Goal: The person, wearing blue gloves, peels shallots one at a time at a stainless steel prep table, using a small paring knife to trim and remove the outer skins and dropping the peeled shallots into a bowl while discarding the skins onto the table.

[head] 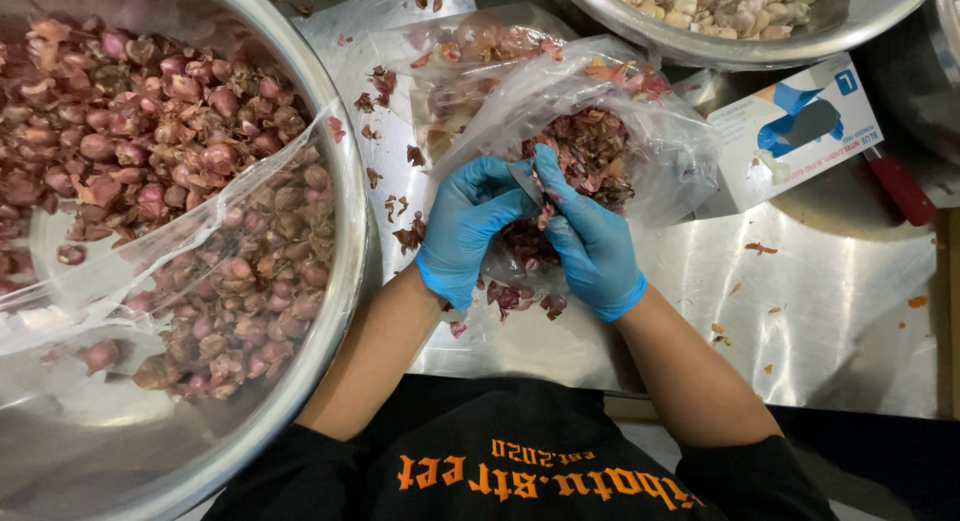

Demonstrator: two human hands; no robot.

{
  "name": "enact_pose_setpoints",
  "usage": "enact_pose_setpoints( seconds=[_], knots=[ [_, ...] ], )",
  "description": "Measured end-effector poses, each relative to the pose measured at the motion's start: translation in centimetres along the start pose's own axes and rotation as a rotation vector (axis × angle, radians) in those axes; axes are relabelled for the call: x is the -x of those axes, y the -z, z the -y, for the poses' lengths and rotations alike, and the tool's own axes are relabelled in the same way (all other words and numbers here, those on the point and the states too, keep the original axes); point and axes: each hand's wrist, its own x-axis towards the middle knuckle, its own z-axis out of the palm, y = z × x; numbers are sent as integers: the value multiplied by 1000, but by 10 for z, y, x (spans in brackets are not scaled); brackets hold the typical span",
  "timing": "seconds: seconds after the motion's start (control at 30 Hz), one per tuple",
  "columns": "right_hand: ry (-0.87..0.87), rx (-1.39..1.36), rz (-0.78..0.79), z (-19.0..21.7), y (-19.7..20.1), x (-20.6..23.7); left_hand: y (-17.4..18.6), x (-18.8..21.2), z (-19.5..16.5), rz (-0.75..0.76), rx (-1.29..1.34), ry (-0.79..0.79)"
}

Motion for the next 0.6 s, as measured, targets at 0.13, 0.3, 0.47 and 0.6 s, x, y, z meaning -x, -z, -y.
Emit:
enact_pose_setpoints(
  seconds=[0.13, 0.3, 0.47, 0.6],
  knots=[
    [-220, -329, -20, 5, -1, 3, -7, 1, -6, 15, -38, -8],
    [-536, -715, -10, 6, 9, 3, -15, 2, -16, 68, -11, 19],
    [-503, -849, -15, 9, 17, -1, -19, 5, -21, 78, -2, 80],
    [-410, -455, 0, 17, 21, -8, -17, 1, -20, 32, -38, 32]
  ],
)
